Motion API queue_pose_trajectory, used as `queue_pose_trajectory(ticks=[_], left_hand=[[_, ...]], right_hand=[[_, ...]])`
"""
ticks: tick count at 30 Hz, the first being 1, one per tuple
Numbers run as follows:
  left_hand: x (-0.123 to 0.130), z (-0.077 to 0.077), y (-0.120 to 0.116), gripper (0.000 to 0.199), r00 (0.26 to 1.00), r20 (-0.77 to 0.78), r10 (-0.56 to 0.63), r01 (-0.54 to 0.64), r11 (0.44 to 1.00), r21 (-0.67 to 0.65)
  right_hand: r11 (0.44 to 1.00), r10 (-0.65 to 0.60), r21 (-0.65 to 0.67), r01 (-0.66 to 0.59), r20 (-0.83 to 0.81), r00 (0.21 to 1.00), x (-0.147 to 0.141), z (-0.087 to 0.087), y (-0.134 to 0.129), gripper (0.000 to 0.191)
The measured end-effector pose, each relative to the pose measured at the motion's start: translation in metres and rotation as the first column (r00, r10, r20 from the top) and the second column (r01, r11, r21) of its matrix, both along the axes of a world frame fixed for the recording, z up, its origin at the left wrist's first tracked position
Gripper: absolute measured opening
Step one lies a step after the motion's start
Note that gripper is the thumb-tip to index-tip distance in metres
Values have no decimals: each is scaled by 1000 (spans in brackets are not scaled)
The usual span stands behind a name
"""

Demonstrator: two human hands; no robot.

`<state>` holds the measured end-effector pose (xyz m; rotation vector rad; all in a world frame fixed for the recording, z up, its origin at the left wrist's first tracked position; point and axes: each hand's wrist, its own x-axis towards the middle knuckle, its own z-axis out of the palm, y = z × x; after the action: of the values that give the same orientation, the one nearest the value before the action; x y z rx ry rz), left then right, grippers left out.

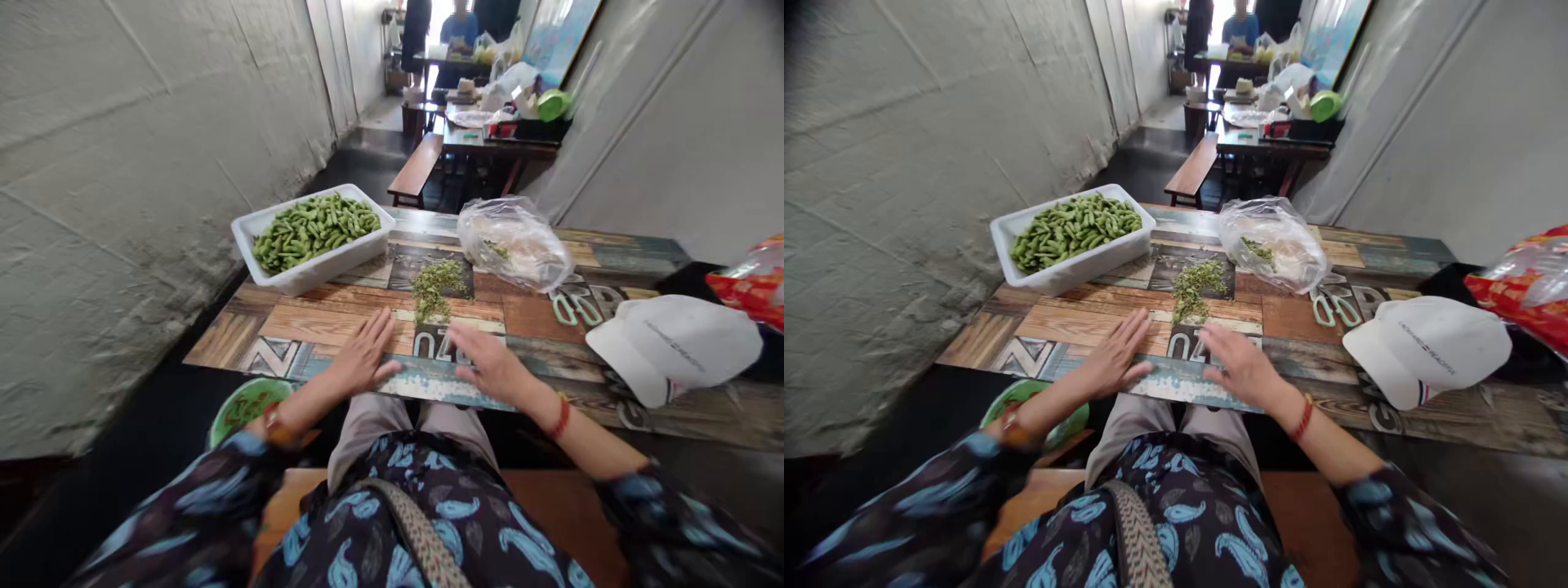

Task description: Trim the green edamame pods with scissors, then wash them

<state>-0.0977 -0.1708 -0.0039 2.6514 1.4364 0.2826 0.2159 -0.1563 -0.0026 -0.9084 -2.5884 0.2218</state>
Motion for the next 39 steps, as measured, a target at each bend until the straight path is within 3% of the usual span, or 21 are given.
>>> queue_pose_trajectory(ticks=[1, 3, 5, 7, 11, 13, 16, 18, 19, 21, 22, 24, 27, 29, 31, 33, 36, 37, 38, 39], left_hand=[[-14, 1, -18, 85, 993, -14, -118, 117, 993, -18], [-30, 1, -40, 88, 953, -27, -301, 299, 952, -59], [-29, 1, -36, 90, 916, -36, -400, 395, 914, -94], [-19, 0, -12, 91, 913, -44, -406, 400, 910, -106], [-4, -5, 42, 81, 976, -52, -213, 211, 977, -43], [-12, -9, 48, 82, 989, -63, -133, 132, 991, -7], [-46, -16, 33, 86, 998, -67, -20, 24, 998, 56], [-71, -21, 24, 87, 993, -72, 93, -88, 993, 75], [-79, -22, 23, 87, 987, -73, 145, -140, 987, 78], [-82, -25, 31, 88, 974, -71, 214, -208, 975, 78], [-76, -26, 40, 87, 972, -69, 225, -220, 973, 75], [-55, -27, 61, 85, 975, -62, 214, -210, 976, 59], [-19, -26, 87, 80, 985, -27, 168, -168, 986, 13], [-10, -20, 91, 73, 990, 49, 129, -130, 991, 18], [-20, -7, 85, 63, 969, 184, 166, -186, 978, 98], [-49, 12, 73, 54, 886, 358, 295, -391, 891, 233], [-109, 41, 59, 53, 644, 589, 489, -744, 577, 335], [-129, 47, 59, 55, 545, 649, 530, -824, 484, 297], [-146, 51, 61, 56, 442, 705, 554, -877, 431, 211], [-159, 53, 65, 54, 343, 752, 562, -896, 435, 83]], right_hand=[[992, 130, -11, -130, 52, 990, 7, -2, -17, 63], [961, 277, -44, -273, 151, 949, 7, -6, -37, 69], [948, 318, -70, -310, 199, 927, -10, -9, -31, 78], [957, 291, -76, -282, 204, 935, -38, -9, -3, 81], [990, 140, -47, -135, 132, 981, -73, -3, 59, 67], [997, 74, 0, -74, 66, 995, -61, -1, 69, 62], [994, -90, 65, 87, 50, 995, -9, -10, 60, 67], [948, -318, 60, 314, 83, 945, 31, -23, 52, 73], [896, -444, 53, 441, 107, 889, 46, -30, 51, 73], [791, -608, 26, 612, 159, 778, 61, -41, 54, 74], [766, -636, 15, 643, 169, 753, 58, -45, 58, 74], [816, -571, -19, 578, 135, 810, 38, -46, 69, 71], [953, -297, -67, 294, -49, 953, -7, -32, 86, 58], [981, -189, -74, 178, -198, 962, -31, -15, 100, 52], [984, -173, -88, 153, -309, 935, -47, 2, 120, 50], [979, -187, -145, 143, -366, 912, -60, 15, 145, 53], [938, -267, -319, 136, -415, 870, -92, 25, 189, 57], [908, -315, -396, 139, -427, 848, -107, 27, 202, 58], [873, -365, -466, 142, -433, 824, -124, 30, 214, 58], [836, -415, -529, 148, -433, 800, -140, 32, 224, 57]])
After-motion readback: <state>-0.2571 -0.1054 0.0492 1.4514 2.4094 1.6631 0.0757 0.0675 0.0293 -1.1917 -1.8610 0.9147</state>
